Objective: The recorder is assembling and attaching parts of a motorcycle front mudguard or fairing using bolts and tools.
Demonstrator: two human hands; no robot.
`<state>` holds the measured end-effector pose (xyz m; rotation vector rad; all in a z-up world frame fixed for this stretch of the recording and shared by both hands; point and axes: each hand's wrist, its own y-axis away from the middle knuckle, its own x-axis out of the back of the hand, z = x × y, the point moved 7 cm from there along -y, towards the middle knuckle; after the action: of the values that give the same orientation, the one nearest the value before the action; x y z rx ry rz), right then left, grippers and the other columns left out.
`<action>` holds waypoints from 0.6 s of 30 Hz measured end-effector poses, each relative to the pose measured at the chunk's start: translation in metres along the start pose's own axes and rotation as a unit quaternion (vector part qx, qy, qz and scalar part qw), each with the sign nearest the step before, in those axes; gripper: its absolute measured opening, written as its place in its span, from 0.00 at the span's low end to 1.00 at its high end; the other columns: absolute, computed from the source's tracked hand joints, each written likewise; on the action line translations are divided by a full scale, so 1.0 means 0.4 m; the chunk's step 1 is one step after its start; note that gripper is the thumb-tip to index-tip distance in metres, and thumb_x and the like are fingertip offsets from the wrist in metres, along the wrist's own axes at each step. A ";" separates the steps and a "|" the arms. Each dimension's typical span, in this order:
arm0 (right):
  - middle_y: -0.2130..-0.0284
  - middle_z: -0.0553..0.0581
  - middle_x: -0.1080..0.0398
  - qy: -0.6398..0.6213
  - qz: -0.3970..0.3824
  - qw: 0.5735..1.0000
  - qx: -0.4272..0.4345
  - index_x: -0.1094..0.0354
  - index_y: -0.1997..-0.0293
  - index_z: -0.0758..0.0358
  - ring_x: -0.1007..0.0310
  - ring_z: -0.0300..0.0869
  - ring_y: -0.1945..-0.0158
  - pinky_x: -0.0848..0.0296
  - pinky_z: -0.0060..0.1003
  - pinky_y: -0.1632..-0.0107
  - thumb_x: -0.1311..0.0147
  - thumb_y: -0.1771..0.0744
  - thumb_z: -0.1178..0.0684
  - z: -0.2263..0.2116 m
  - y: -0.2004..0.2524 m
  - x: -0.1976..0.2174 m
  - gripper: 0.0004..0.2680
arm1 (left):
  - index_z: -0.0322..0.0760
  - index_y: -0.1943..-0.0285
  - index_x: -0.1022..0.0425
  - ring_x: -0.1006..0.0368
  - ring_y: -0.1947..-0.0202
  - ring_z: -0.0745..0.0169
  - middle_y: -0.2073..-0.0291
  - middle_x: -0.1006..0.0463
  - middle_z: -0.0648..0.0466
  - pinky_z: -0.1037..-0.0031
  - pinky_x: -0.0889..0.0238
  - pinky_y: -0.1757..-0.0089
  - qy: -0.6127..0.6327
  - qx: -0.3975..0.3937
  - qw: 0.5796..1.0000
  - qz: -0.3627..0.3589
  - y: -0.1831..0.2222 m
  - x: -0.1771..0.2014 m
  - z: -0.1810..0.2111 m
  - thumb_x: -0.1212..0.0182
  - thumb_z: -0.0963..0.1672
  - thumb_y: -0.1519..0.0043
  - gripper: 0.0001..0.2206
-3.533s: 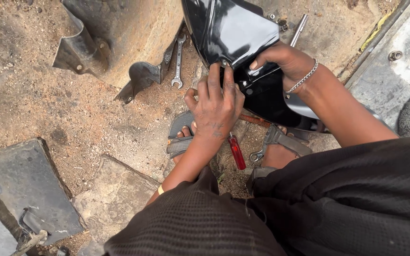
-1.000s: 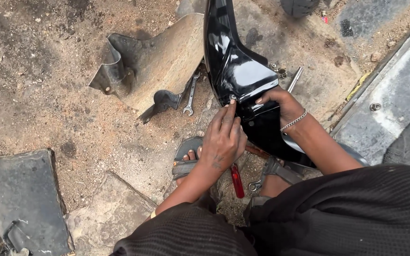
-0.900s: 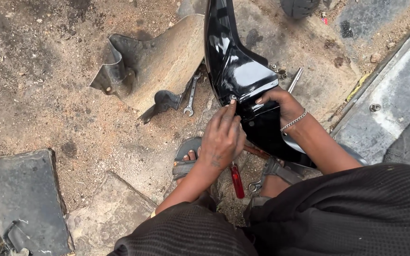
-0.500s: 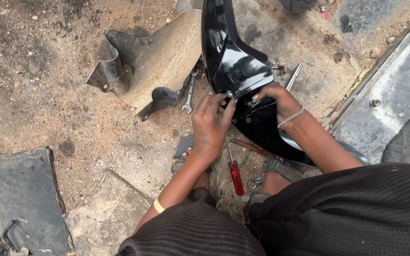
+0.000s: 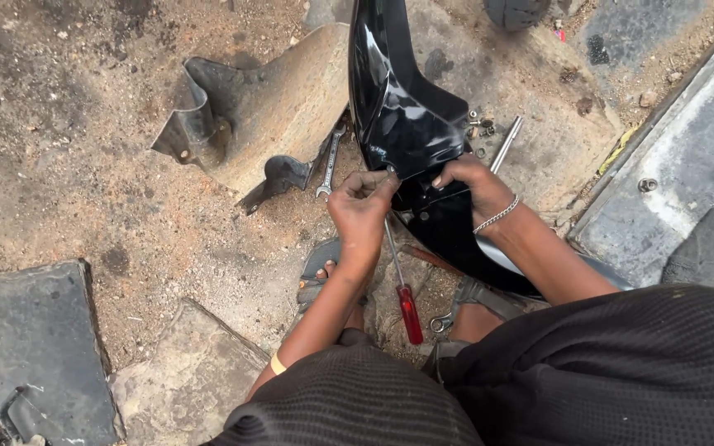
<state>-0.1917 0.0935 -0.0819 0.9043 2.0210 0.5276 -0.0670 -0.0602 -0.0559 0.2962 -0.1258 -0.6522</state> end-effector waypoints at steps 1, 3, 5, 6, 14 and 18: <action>0.67 0.57 0.27 0.020 0.011 1.000 0.002 0.30 0.61 0.70 0.26 0.43 0.64 0.25 0.36 0.55 0.46 0.41 0.62 -0.003 0.013 -0.016 0.08 | 0.27 0.61 0.18 0.30 0.75 0.75 0.73 0.19 0.56 0.82 0.37 0.70 0.029 0.039 0.999 -0.015 0.000 0.003 -0.014 0.31 0.38 0.43 0.05; 0.66 0.57 0.27 0.039 0.023 0.999 0.005 0.31 0.58 0.69 0.26 0.44 0.61 0.25 0.38 0.53 0.46 0.41 0.61 0.008 0.023 -0.040 0.10 | 0.27 0.61 0.18 0.31 0.76 0.74 0.72 0.19 0.55 0.81 0.38 0.70 0.057 0.078 0.995 -0.032 -0.002 0.024 -0.037 0.31 0.38 0.42 0.04; 0.57 0.55 0.27 0.178 0.020 0.981 0.073 0.32 0.48 0.66 0.29 0.45 0.51 0.30 0.37 0.46 0.48 0.42 0.58 0.021 0.025 -0.060 0.17 | 0.28 0.59 0.20 0.25 0.70 0.75 0.68 0.19 0.55 0.81 0.30 0.65 0.091 0.052 0.991 -0.088 -0.003 0.046 -0.048 0.33 0.37 0.41 0.04; 0.57 0.55 0.27 0.176 0.023 0.981 0.073 0.32 0.48 0.66 0.29 0.45 0.51 0.30 0.37 0.46 0.48 0.42 0.58 0.039 0.024 -0.064 0.17 | 0.28 0.59 0.20 0.25 0.70 0.75 0.68 0.19 0.55 0.81 0.30 0.65 0.090 0.054 0.990 -0.091 -0.009 0.068 -0.093 0.33 0.37 0.41 0.04; 0.46 0.62 0.34 0.455 -0.057 0.847 0.269 0.30 0.48 0.71 0.33 0.52 0.38 0.37 0.42 0.34 0.58 0.39 0.64 0.082 0.097 -0.228 0.16 | 0.27 0.53 0.23 0.22 0.71 0.67 0.69 0.18 0.51 0.78 0.27 0.65 0.186 0.160 0.962 -0.122 0.049 0.132 -0.235 0.45 0.36 0.37 0.07; 0.47 0.61 0.37 0.487 -0.032 0.839 0.241 0.30 0.48 0.69 0.33 0.51 0.38 0.34 0.43 0.37 0.59 0.38 0.66 0.072 0.137 -0.273 0.16 | 0.26 0.47 0.22 0.26 0.70 0.71 0.65 0.19 0.53 0.79 0.31 0.65 0.256 0.193 0.943 -0.089 0.050 0.138 -0.260 0.42 0.36 0.36 0.10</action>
<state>-0.1032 0.0476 -0.0057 0.9382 3.2128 0.4933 0.0096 -0.0548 -0.1472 0.8548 0.2810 -0.7087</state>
